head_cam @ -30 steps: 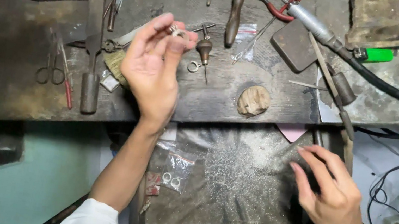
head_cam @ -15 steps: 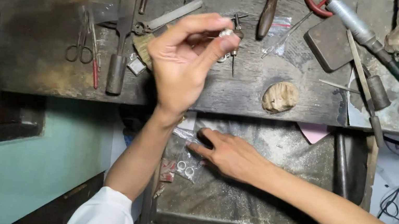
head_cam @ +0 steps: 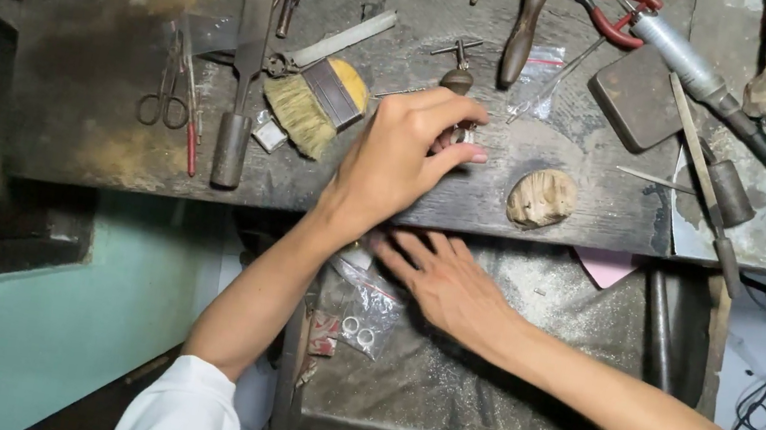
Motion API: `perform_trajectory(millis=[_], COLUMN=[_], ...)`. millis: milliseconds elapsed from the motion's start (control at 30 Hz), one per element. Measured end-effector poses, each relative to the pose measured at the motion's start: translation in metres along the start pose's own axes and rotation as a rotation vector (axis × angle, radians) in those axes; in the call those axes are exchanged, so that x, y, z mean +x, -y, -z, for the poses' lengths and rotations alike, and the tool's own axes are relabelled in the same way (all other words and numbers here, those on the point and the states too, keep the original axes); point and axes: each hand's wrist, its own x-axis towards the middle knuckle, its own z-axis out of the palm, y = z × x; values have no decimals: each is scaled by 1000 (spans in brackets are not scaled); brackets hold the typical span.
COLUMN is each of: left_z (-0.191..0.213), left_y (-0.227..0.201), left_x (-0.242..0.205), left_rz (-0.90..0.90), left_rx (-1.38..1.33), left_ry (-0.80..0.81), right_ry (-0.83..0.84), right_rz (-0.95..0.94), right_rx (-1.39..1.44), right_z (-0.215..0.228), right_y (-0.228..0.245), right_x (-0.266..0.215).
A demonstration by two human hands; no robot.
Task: A person files a ring on a mandrel and then uses tweezers to perform fine adjustments on a small jewelry component at a workbench.
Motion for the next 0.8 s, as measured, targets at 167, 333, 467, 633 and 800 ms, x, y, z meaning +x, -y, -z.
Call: perform_trajectory(millis=[167, 333, 467, 633, 800], left_z=[-4, -1, 7, 9, 3], left_y=[-3, -1, -7, -5, -12], left_x=[4, 1, -6, -14, -12], left_rz=[23, 26, 51, 74, 69], left_rx=[32, 31, 11, -4, 1], left_ry=[52, 91, 112, 116, 224], right_ry=[-237, -348, -291, -248, -489], right_rz=[-249, -2, -96, -58, 68], right_rx=[-14, -246, -124, -111, -6], right_z=[-60, -108, -102, -71, -16], right_y=[-22, -40, -32, -35, -19], right_x=[26, 72, 46, -5, -49])
